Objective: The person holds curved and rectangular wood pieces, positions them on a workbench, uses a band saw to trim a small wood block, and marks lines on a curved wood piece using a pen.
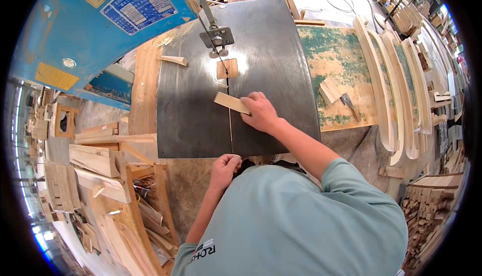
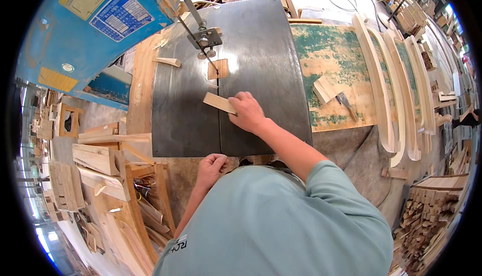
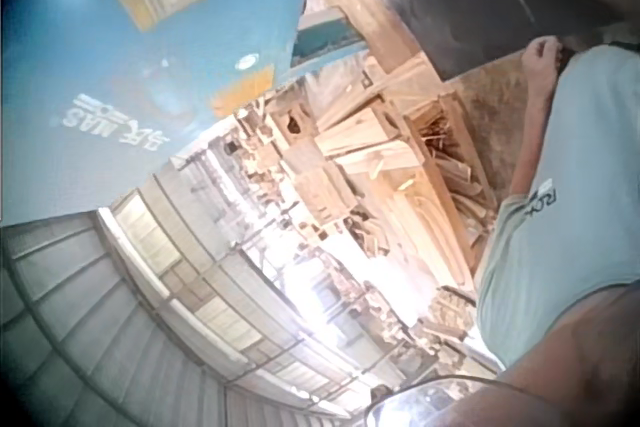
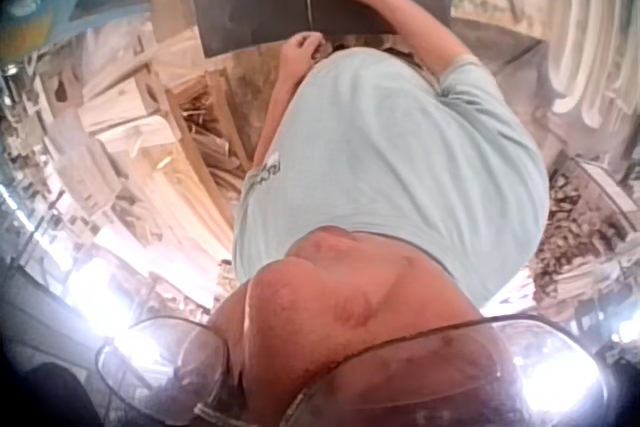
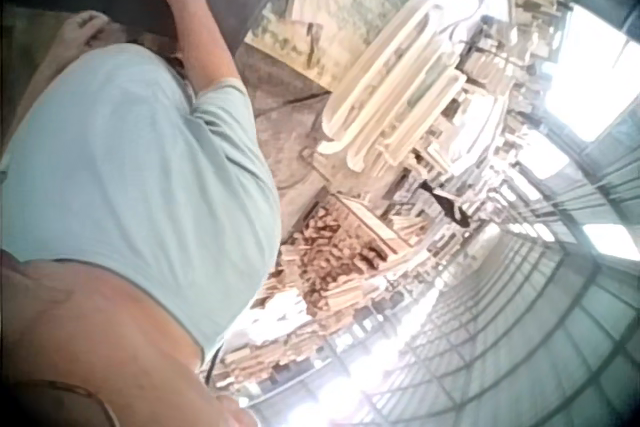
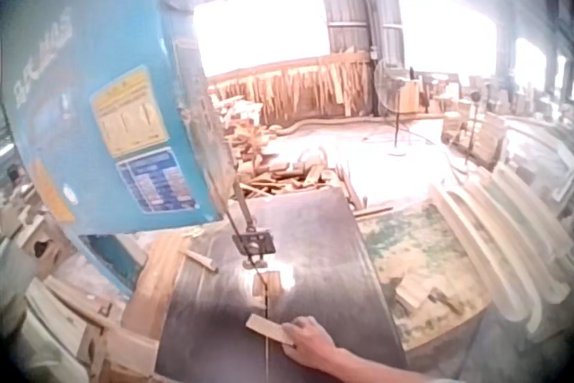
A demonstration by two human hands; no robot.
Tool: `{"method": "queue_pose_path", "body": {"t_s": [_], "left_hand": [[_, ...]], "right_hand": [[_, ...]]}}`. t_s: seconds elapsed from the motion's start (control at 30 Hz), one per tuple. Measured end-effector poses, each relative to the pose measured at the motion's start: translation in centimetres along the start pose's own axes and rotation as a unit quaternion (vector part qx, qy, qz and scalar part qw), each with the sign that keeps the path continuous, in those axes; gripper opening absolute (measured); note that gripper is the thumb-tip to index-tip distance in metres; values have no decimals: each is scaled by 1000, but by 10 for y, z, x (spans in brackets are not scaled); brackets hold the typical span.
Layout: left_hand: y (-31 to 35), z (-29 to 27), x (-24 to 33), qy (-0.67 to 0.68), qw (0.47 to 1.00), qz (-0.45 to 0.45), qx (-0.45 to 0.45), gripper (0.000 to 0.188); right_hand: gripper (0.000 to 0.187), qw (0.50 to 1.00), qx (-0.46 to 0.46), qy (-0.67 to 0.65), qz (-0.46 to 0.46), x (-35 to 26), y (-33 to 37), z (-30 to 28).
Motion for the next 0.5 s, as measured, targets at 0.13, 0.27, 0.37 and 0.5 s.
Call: {"method": "queue_pose_path", "body": {"t_s": [0.13,0.27,0.37,0.5], "left_hand": [[-10,-3,12,-29,1000,7,5,20],[-26,-4,15,-26,1000,9,-12,19],[-36,-5,16,-74,996,41,9,20],[-51,-23,27,-172,966,135,137,22]], "right_hand": [[39,992,46,72,90,30,14,-23],[35,997,7,52,63,23,-7,13],[36,1000,-13,15,19,8,-19,29],[44,996,-74,42,27,38,-11,-11]]}}
Point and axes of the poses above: each hand's wrist, its own y-axis away from the middle knuckle, its own z-axis out of the palm, x = y × z, the point moved 1 cm from there along -y, towards the middle knuckle, and after that the axes turned 6 degrees about -y, right-handed, at the moved point
